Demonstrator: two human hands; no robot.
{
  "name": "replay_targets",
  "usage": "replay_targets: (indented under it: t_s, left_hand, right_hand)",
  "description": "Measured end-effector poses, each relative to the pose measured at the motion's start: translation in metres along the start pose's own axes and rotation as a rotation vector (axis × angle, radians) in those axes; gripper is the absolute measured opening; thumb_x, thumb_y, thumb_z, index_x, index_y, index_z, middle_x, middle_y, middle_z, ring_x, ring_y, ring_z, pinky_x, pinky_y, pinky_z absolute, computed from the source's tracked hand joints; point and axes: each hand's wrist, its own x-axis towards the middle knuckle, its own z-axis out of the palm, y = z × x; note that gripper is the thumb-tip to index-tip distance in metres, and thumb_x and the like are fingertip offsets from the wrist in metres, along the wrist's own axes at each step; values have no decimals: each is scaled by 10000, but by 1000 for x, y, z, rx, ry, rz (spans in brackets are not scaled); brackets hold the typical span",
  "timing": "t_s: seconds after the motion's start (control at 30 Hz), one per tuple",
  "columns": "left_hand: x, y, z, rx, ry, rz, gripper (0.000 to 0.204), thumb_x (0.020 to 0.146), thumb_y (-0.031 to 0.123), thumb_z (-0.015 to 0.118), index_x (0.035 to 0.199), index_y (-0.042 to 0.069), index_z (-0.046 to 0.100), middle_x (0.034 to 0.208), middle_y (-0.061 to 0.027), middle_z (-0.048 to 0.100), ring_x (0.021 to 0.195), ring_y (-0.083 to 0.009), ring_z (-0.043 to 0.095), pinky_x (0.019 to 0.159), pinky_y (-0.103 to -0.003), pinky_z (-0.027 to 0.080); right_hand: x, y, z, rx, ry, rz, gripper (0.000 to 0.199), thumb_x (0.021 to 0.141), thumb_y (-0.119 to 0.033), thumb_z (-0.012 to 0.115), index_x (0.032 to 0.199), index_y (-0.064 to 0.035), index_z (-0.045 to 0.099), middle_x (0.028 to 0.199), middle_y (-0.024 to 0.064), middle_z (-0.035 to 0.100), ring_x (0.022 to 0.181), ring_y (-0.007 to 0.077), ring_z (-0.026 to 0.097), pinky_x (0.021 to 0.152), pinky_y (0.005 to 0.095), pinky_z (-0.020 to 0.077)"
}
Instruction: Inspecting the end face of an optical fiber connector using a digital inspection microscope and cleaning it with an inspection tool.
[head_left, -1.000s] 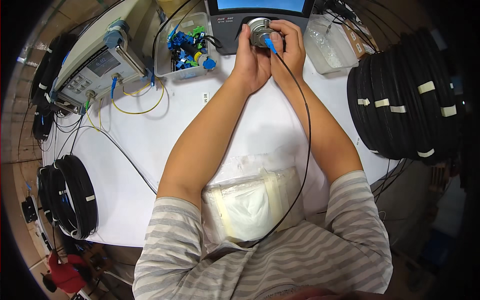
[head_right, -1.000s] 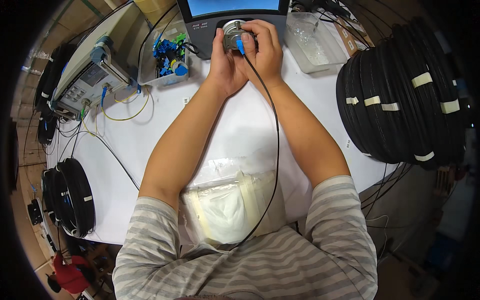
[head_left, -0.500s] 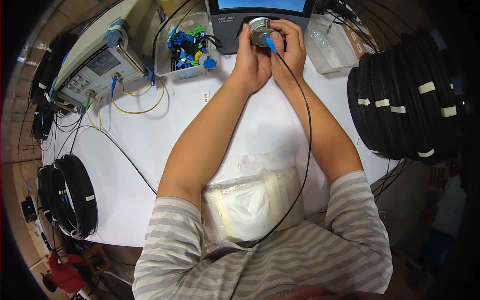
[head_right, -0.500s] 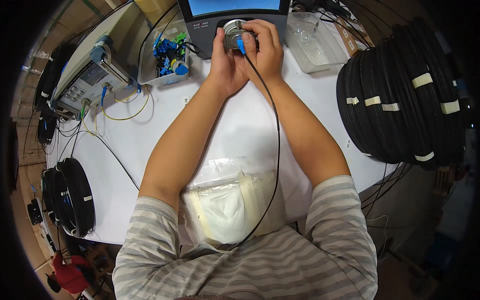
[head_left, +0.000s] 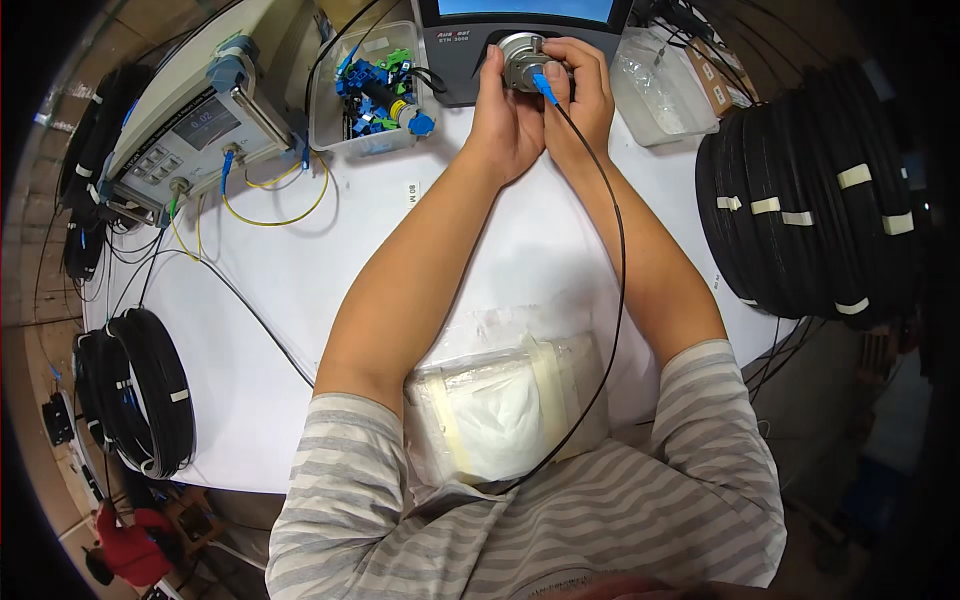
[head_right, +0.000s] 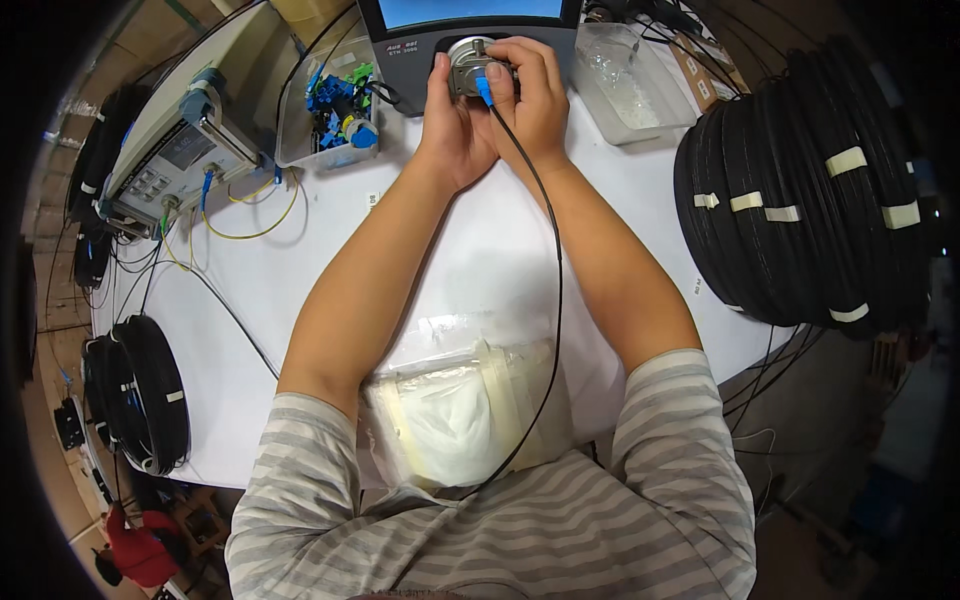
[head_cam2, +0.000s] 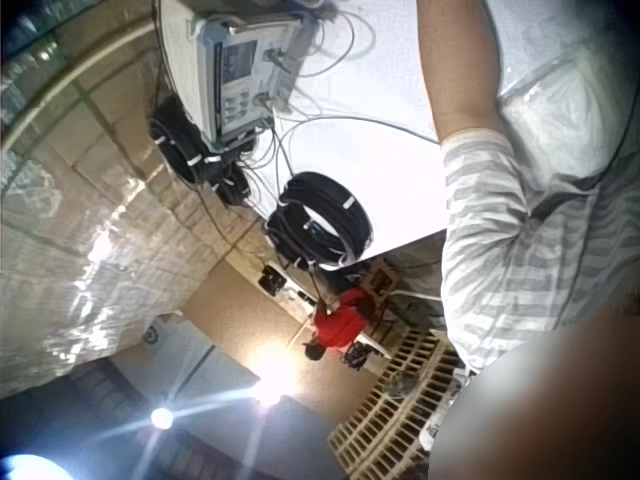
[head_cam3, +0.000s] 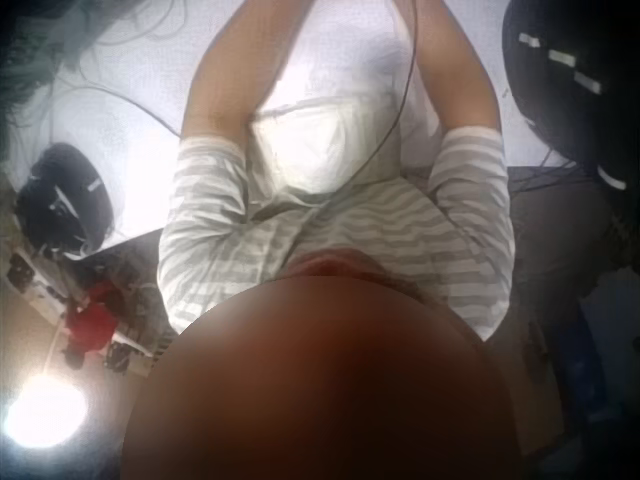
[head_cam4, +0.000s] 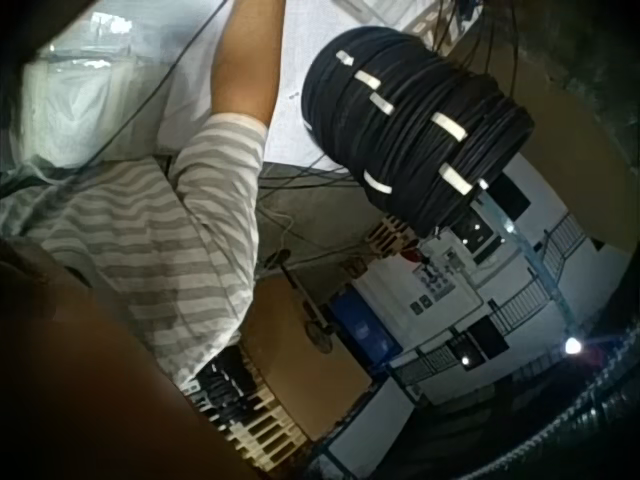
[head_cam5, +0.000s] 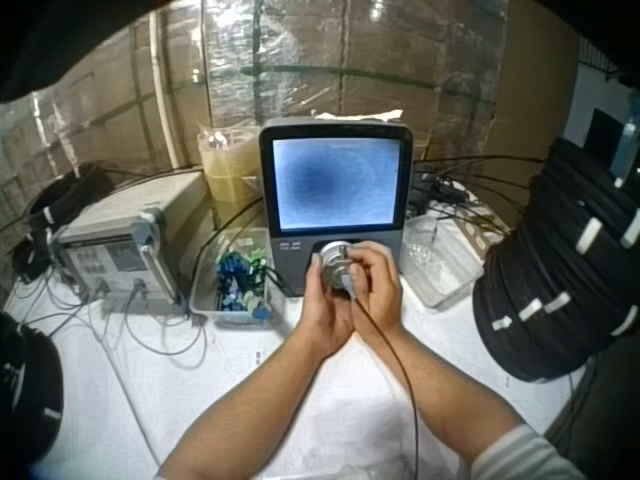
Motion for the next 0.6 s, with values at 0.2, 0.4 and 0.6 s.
replay_targets:
  t_s: [0.2, 0.4, 0.6]
  left_hand:
    - [1, 0, -4, 21, -14, 36, 711, 985, 726, 415, 1353, 129, 535, 1301, -69, 618, 1221, -246, 606, 1084, -424, 456]
    - [-3, 1, 4, -94, -35, -22, 611, 1041, 628, 408, 1316, 96, 523, 1274, -51, 601, 1199, -181, 584, 1099, -324, 445]
    - [3, 1, -5, -8, -16, 19, 691, 989, 720, 413, 1337, 137, 543, 1267, -43, 638, 1199, -220, 616, 1072, -397, 466]
  right_hand:
    - [-1, -5, 1, 3, -4, 4, 233, 1046, -233, 588, 1133, -25, 649, 1177, 136, 650, 1051, 282, 658, 895, 359, 534]
    - [-2, -2, -3, -3, -28, 26, 206, 1050, -182, 576, 1156, -14, 629, 1207, 137, 643, 1091, 264, 643, 932, 350, 519]
    - [-1, -3, 0, -3, -27, 9, 200, 1048, -174, 580, 1154, -12, 628, 1201, 141, 642, 1095, 267, 642, 937, 351, 520]
